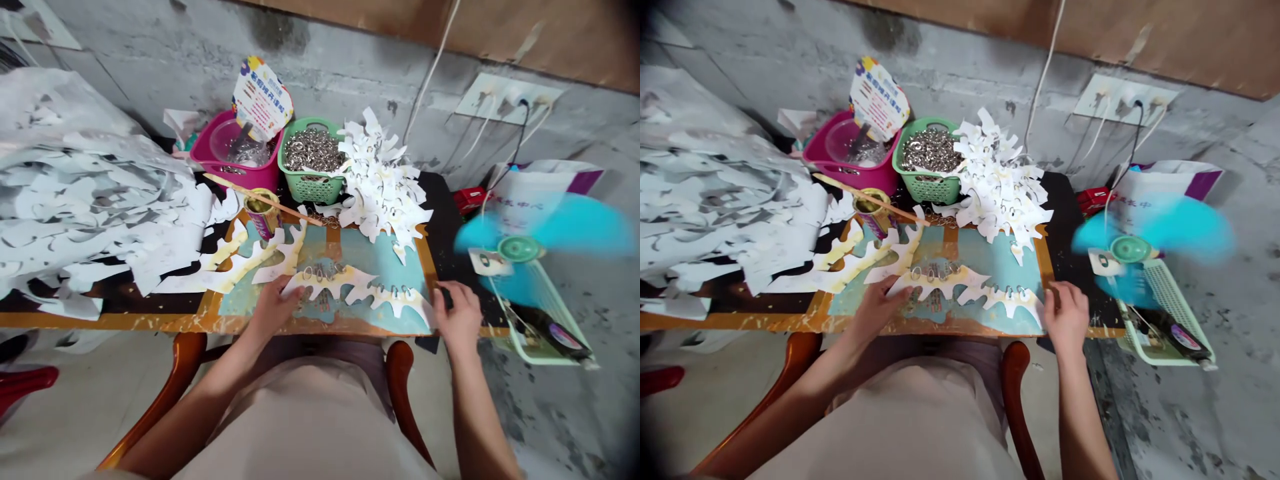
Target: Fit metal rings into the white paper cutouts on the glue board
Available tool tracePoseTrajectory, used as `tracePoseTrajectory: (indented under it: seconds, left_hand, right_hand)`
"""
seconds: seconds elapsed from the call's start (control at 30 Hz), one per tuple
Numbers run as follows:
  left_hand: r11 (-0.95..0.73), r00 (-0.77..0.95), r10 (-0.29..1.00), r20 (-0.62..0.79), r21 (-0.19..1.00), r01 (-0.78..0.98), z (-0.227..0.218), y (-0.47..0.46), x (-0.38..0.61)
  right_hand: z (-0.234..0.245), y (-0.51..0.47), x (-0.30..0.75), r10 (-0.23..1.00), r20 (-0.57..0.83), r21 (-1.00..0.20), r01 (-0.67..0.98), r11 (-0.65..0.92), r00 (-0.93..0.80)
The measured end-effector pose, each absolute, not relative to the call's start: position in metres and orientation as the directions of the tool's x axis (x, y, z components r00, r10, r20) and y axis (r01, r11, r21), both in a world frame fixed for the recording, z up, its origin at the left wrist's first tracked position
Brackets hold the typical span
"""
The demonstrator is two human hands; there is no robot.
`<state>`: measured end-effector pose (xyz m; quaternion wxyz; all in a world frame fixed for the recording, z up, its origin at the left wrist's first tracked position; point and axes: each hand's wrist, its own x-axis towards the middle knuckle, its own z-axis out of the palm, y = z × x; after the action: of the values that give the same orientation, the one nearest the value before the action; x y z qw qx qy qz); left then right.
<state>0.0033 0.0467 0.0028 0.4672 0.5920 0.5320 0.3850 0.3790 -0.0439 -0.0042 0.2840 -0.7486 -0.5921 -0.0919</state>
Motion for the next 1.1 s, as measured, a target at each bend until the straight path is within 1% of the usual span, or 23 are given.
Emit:
tracePoseTrajectory:
  seconds: [0.03,0.07,0.1,0.13,0.23,0.3,0.4,0.47,0.57,0.63,0.73,0.87,1.0,1.1]
  left_hand:
    - [-0.001,0.095,0.995,-0.022,0.97,0.243,0.001,0.042,0.0]
    - [0.009,0.057,0.998,-0.021,0.978,0.211,0.0,0.039,-0.003]
    - [0.035,0.02,0.999,-0.039,0.984,0.174,-0.002,0.036,-0.005]
    - [0.07,-0.009,0.998,-0.069,0.988,0.136,-0.003,0.035,-0.006]
    - [0.158,-0.069,0.985,-0.157,0.987,0.016,-0.005,0.034,-0.007]
    - [0.179,-0.099,0.978,-0.184,0.982,-0.059,-0.004,0.035,-0.008]
    - [0.18,-0.111,0.975,-0.194,0.976,-0.126,-0.002,0.035,-0.011]
    - [0.183,-0.107,0.974,-0.199,0.973,-0.139,-0.001,0.033,-0.012]
    - [0.194,-0.123,0.969,-0.216,0.966,-0.173,-0.002,0.031,-0.013]
    - [0.177,-0.165,0.964,-0.211,0.964,-0.197,-0.002,0.031,-0.012]
    - [0.121,-0.221,0.961,-0.168,0.969,-0.214,-0.003,0.03,-0.008]
    - [0.042,-0.217,0.97,-0.113,0.951,-0.306,-0.003,0.027,0.002]
    - [0.062,-0.15,0.98,-0.128,0.922,-0.382,0.001,0.024,0.015]
    - [0.088,-0.065,0.99,-0.123,0.916,-0.392,0.005,0.02,0.026]
  right_hand:
    - [0.002,-0.035,0.357,0.847,0.474,-0.404,0.914,-0.033,0.24]
    - [0.008,-0.026,0.333,0.875,0.444,-0.49,0.87,0.056,0.193]
    - [0.014,-0.016,0.307,0.903,0.409,-0.559,0.818,0.133,0.132]
    - [0.019,-0.005,0.282,0.91,0.412,-0.602,0.763,0.235,0.044]
    - [0.032,0.029,0.219,0.889,0.399,-0.673,0.587,0.45,-0.225]
    - [0.034,0.049,0.189,0.856,0.389,-0.685,0.515,0.516,-0.341]
    - [0.028,0.07,0.162,0.826,0.358,-0.723,0.429,0.541,-0.436]
    - [0.02,0.076,0.152,0.849,0.326,-0.769,0.405,0.494,-0.417]
    - [0.01,0.073,0.142,0.928,0.272,-0.849,0.391,0.355,-0.253]
    - [0.008,0.067,0.139,0.953,0.26,-0.875,0.379,0.301,-0.156]
    - [0.012,0.056,0.137,0.952,0.291,-0.868,0.391,0.306,-0.1]
    - [0.019,0.043,0.138,0.946,0.323,-0.846,0.437,0.305,-0.035]
    - [0.025,0.033,0.143,0.947,0.321,-0.858,0.429,0.284,0.015]
    - [0.037,0.025,0.157,0.962,0.273,-0.881,0.408,0.241,0.023]
